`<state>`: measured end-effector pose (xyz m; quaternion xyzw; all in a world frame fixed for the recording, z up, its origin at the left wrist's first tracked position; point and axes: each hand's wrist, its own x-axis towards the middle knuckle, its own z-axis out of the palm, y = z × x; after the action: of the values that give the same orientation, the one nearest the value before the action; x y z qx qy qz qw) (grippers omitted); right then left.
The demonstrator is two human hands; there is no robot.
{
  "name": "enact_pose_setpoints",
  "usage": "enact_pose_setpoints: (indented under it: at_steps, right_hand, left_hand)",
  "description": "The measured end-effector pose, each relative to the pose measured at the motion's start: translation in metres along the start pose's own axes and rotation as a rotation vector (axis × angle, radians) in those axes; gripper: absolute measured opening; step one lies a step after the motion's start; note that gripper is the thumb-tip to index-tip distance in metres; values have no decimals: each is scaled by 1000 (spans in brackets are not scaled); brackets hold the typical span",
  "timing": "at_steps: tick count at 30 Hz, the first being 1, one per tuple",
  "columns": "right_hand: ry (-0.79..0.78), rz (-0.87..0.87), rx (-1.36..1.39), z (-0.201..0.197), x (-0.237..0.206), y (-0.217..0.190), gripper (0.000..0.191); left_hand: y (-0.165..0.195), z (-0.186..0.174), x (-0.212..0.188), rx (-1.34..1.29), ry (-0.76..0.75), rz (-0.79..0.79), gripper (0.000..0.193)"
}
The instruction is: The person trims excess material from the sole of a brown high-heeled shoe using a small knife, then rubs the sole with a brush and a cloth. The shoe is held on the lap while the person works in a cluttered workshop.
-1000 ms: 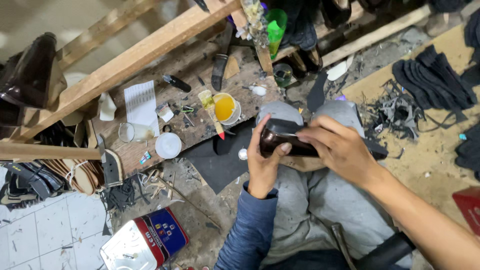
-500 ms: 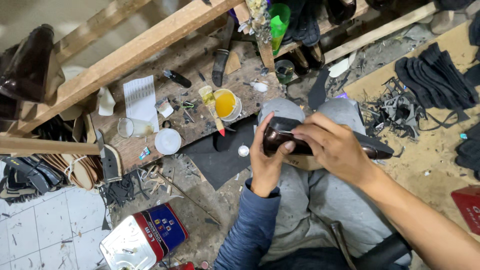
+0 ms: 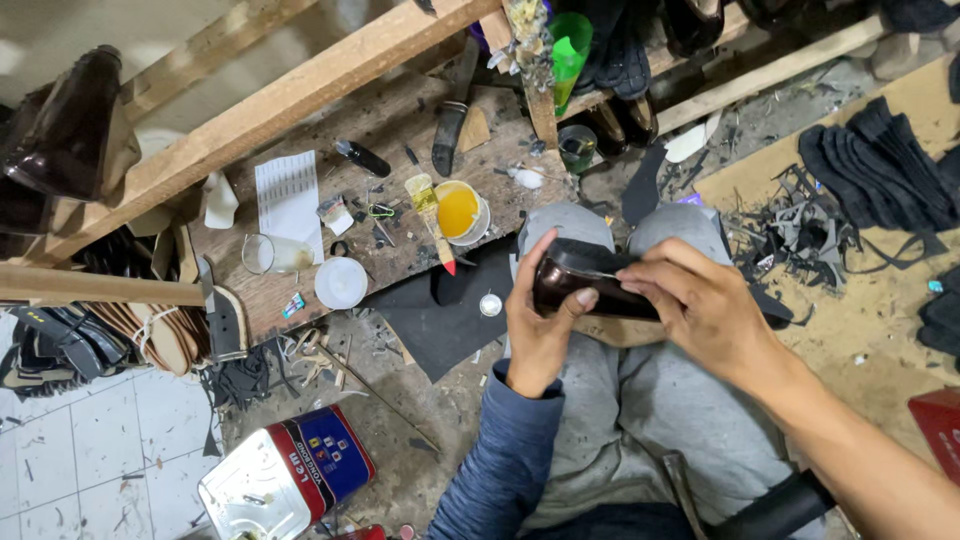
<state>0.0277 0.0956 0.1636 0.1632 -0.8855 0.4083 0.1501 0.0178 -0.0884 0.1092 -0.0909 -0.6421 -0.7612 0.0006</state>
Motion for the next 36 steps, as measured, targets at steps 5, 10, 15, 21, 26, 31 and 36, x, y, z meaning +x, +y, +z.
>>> enact_pose_setpoints:
  at_steps: [5,10,15,21,26,31,36]
  right_hand:
    - [7,-66,89,1,3,0,17]
    - [5,-42,37,-2,4,-2,16]
    - [-21,-66,178,0,11,-2,14]
    - [-91,10,239,-3,20,8,13]
    - [-202,251,343,-4,20,13,10]
    - [-189,85,366,-3,21,17,7]
    - [-190,204,315,-3,22,14,8]
  left_hand:
    - [1,-1,0,-121,6,-87,75]
    - [-1,-2,0,-38,3,-2,73]
    - [-3,-1,-1,-136,8,-108,77]
    - [-1,-1,0,-62,-6,-34,75]
    - [1,-1,0,-91,-13,-48,74]
    - [-1,-1,1,-120,-15,-52,74]
    - [-2,-3,2,-108,-5,-92,76]
